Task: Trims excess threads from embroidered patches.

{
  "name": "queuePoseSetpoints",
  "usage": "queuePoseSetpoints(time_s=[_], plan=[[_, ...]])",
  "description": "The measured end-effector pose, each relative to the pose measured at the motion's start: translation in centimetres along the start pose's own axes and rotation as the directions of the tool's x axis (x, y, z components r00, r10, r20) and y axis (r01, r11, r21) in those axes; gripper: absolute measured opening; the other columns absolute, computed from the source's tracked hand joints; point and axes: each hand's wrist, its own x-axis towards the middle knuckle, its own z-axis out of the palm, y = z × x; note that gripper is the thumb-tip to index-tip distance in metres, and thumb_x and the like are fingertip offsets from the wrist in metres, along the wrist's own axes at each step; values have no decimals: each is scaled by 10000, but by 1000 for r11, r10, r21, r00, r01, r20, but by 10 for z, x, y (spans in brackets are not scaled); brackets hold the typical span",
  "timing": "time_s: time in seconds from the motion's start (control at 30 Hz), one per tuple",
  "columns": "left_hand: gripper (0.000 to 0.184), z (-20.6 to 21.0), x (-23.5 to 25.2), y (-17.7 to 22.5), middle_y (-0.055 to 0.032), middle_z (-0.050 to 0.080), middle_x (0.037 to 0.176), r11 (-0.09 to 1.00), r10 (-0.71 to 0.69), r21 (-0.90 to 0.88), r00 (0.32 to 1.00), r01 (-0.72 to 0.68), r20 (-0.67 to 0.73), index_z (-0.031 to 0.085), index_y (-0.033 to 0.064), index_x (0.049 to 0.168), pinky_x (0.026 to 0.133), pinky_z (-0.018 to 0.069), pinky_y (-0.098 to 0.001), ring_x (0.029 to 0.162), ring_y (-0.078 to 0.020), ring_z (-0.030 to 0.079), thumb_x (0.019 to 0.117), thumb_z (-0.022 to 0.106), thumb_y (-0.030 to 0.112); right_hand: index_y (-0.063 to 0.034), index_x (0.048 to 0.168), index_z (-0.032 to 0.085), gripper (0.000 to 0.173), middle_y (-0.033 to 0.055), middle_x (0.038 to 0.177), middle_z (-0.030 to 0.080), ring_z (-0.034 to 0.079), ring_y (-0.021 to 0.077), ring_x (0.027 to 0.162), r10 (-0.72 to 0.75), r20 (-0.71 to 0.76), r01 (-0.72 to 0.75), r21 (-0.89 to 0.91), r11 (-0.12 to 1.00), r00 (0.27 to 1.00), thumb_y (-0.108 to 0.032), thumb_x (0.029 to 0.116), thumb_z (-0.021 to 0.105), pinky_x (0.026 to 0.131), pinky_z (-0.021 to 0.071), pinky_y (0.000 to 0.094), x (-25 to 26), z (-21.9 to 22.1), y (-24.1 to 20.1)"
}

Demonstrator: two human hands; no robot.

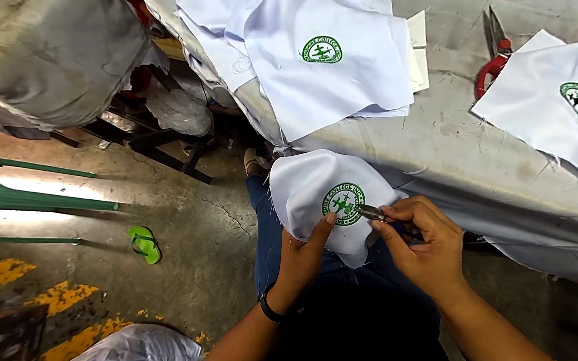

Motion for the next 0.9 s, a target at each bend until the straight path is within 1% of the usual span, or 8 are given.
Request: queuePoseSetpoints(time_s=[0.1, 0.23, 0.5, 0.67, 0.73, 0.83, 0.9], plan=[[267, 0, 1, 0, -7, 734, 1021, 999, 29, 26, 1000, -29, 6, 587, 37, 1209, 894, 607, -313, 953, -102, 720, 952, 618, -30, -22, 981, 725, 217, 78, 970, 682, 612, 26, 811, -34, 7, 34, -73, 997, 999, -234, 932, 732, 658, 484, 138, 2, -7, -1], [276, 0, 1, -1, -5, 735, 1015, 998, 56, 35, 998, -56, 7, 590, 39, 1206, 892, 606, -308, 950, -99, 719, 944, 625, -40, -38, 966, 750, 206, 85, 969, 701, 639, 60, 834, -68, 22, 70, -126, 990, 997, -241, 935, 731, 673, 506, 170, 4, -12, 0], [266, -2, 0, -1, 2, 734, 1009, 991, 102, 82, 994, -104, 28, 599, 37, 1193, 891, 605, -301, 949, -89, 716, 939, 643, -31, -64, 954, 761, 178, 78, 965, 707, 648, 97, 849, -113, 32, 117, -166, 979, 993, -239, 938, 731, 697, 517, 227, 8, -13, 1], [261, -2, 0, 0, 10, 735, 1001, 988, 112, 100, 993, -114, 30, 601, 39, 1183, 890, 603, -291, 948, -81, 714, 937, 641, -39, -85, 962, 778, 163, 79, 984, 714, 662, 140, 900, -138, 52, 146, -204, 968, 989, -239, 946, 726, 741, 524, 294, 10, -16, 0], [259, -2, 0, -1, 13, 733, 999, 987, 113, 113, 993, -116, 34, 597, 37, 1187, 889, 603, -287, 945, -76, 713, 941, 641, -31, -73, 964, 774, 166, 84, 981, 708, 655, 131, 887, -134, 44, 140, -187, 972, 990, -232, 942, 729, 727, 520, 271, 10, -15, 1], [257, -3, 0, 1, 20, 731, 1004, 983, 122, 135, 991, -128, 47, 592, 38, 1190, 886, 605, -285, 940, -74, 714, 946, 638, -25, -32, 995, 737, 216, 74, 971, 678, 615, 46, 821, -65, 35, 68, -92, 993, 997, -241, 944, 726, 667, 492, 159, 7, -10, 2], [257, -3, 1, 2, 28, 729, 1008, 981, 125, 144, 990, -132, 58, 591, 42, 1192, 889, 602, -282, 941, -68, 711, 947, 634, -24, -14, 983, 714, 228, 66, 968, 671, 593, 7, 782, -8, 33, 9, -28, 1000, 999, -236, 936, 725, 629, 469, 120, 5, -7, 2]])
